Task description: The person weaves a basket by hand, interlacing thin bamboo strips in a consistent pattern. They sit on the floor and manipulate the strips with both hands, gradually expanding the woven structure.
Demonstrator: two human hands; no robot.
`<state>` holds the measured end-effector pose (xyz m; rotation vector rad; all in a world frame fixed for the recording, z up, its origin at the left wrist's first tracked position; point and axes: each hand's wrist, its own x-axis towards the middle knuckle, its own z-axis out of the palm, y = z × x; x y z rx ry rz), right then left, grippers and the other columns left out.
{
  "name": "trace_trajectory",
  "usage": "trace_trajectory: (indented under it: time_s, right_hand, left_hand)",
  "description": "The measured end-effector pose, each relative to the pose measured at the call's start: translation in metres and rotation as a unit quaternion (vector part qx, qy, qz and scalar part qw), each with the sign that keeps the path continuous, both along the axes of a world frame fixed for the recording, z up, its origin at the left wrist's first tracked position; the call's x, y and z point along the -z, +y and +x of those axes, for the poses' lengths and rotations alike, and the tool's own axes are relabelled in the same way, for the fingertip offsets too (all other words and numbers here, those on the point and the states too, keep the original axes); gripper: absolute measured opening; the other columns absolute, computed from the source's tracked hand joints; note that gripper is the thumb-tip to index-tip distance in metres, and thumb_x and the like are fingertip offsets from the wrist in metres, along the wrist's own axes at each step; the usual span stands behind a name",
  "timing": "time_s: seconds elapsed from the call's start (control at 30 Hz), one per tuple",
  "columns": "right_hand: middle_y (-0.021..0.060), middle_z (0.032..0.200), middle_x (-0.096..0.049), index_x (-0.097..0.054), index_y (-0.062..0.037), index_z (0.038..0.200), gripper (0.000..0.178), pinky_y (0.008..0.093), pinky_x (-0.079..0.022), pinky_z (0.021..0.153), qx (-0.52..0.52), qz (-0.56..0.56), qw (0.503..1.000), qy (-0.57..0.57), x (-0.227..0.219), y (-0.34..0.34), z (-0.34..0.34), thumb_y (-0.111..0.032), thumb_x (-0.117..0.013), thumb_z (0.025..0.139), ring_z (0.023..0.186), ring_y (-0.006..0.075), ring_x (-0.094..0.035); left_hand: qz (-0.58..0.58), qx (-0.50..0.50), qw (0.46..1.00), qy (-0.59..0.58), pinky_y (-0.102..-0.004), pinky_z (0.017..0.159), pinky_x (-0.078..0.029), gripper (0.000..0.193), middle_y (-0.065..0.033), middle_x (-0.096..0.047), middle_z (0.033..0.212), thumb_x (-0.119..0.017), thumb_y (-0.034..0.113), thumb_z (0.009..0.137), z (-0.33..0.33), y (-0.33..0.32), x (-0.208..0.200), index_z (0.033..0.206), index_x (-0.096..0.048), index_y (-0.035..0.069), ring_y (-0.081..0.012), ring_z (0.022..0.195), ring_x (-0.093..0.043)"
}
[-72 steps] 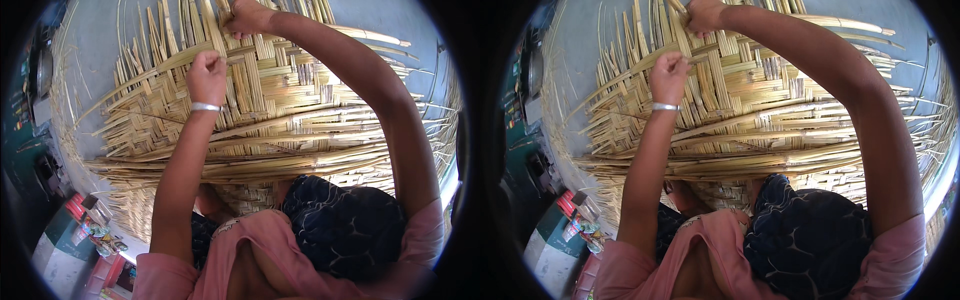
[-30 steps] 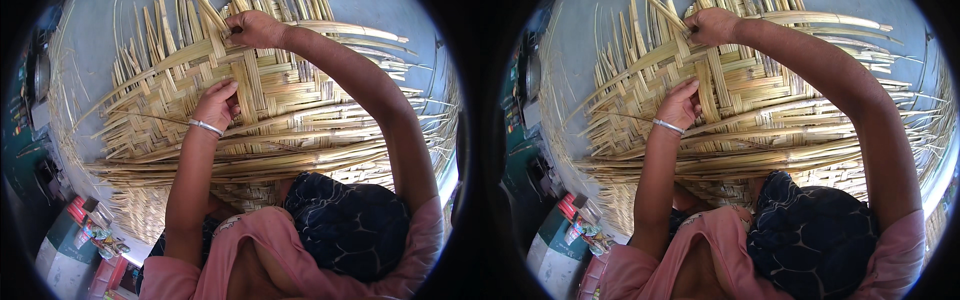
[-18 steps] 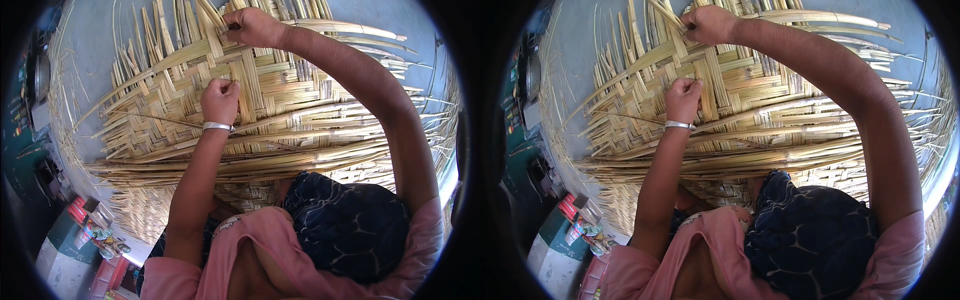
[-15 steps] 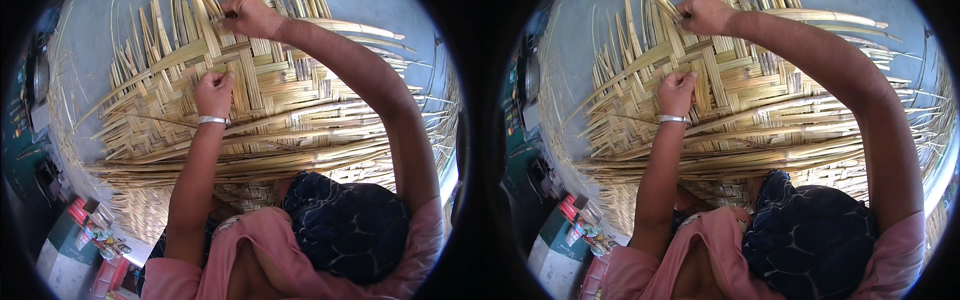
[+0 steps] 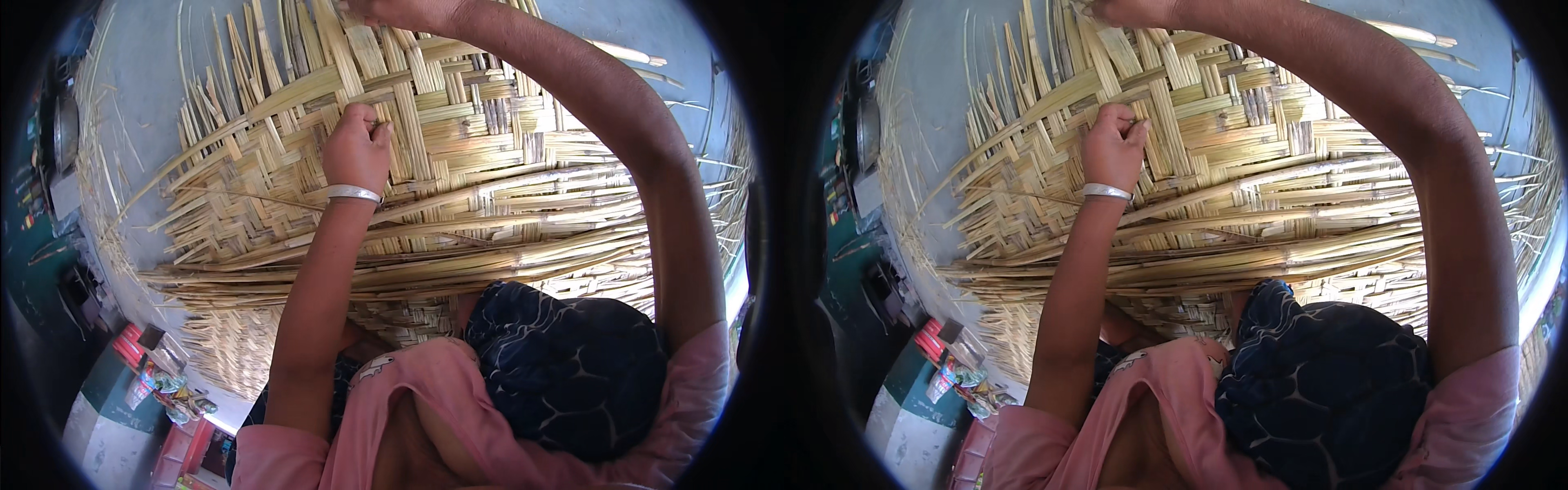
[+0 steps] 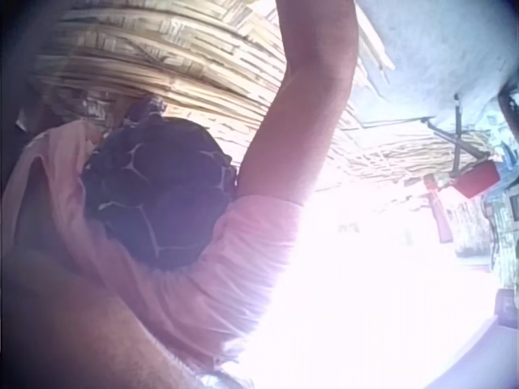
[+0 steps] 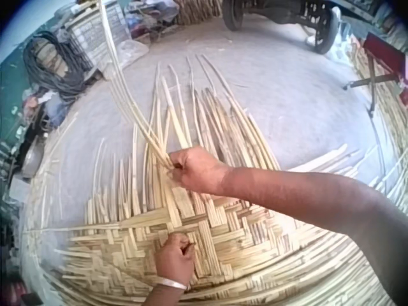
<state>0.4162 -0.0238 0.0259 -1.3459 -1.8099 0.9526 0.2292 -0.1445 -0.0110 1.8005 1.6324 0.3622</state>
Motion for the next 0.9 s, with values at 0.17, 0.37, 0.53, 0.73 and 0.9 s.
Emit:
trace_trajectory:
  time_s: [0.17,0.37,0.53,0.73,0.9]
  right_hand:
    - [0.0186,0.081,-0.065,-0.065,-0.0041,0.095,0.021,0.0397,-0.050,0.069,0.076,0.037,0.996,-0.040,0.037,-0.002,0.008,-0.017,-0.063,0.080,0.075,0.0335,-0.063]
    - [0.0187,0.085,-0.066,-0.065,-0.0038,0.098,0.028,0.0386,-0.050,0.072,0.135,-0.009,0.990,-0.035,0.025,-0.043,0.057,-0.024,-0.065,0.079,0.080,0.0303,-0.065]
    - [0.0064,0.084,-0.064,-0.056,0.0046,0.111,0.033,0.0252,-0.053,0.064,0.179,-0.239,0.948,0.112,0.007,-0.119,0.088,-0.023,-0.056,0.093,0.070,0.0105,-0.062]
    - [0.0091,0.092,-0.064,-0.046,0.0066,0.124,0.043,0.0253,-0.054,0.070,0.224,-0.363,0.870,0.249,0.003,-0.158,0.104,-0.025,-0.052,0.095,0.074,0.0120,-0.065]
    - [0.0105,0.092,-0.065,-0.050,0.0066,0.117,0.034,0.0265,-0.055,0.071,0.242,-0.369,0.837,0.325,0.014,-0.147,0.120,-0.020,-0.048,0.096,0.073,0.0129,-0.064]
  left_hand:
    - [-0.032,0.029,0.999,0.008,-0.0382,0.062,-0.048,0.019,-0.0112,-0.062,0.072,-0.070,0.013,0.077,-0.005,0.008,0.003,0.082,-0.054,0.006,-0.0306,0.066,-0.061]
    - [-0.065,0.120,0.987,0.087,-0.0314,0.060,-0.048,0.016,-0.0090,-0.063,0.068,-0.069,0.013,0.079,-0.004,0.026,-0.011,0.083,-0.057,0.003,-0.0192,0.060,-0.060]
    - [0.038,0.166,0.981,0.096,-0.0396,0.070,-0.051,0.015,-0.0125,-0.064,0.092,-0.063,0.015,0.083,0.026,0.032,-0.027,0.095,-0.060,0.007,-0.0311,0.079,-0.063]
    - [0.118,0.267,0.948,0.128,-0.0396,0.088,-0.048,0.035,-0.0118,-0.053,0.123,-0.056,0.014,0.088,0.090,0.051,-0.028,0.123,-0.053,0.007,-0.0329,0.102,-0.058]
    - [-0.001,0.243,0.958,0.151,-0.0384,0.092,-0.046,0.038,-0.0159,-0.051,0.124,-0.063,0.024,0.084,0.116,0.073,-0.036,0.117,-0.059,0.006,-0.0297,0.103,-0.059]
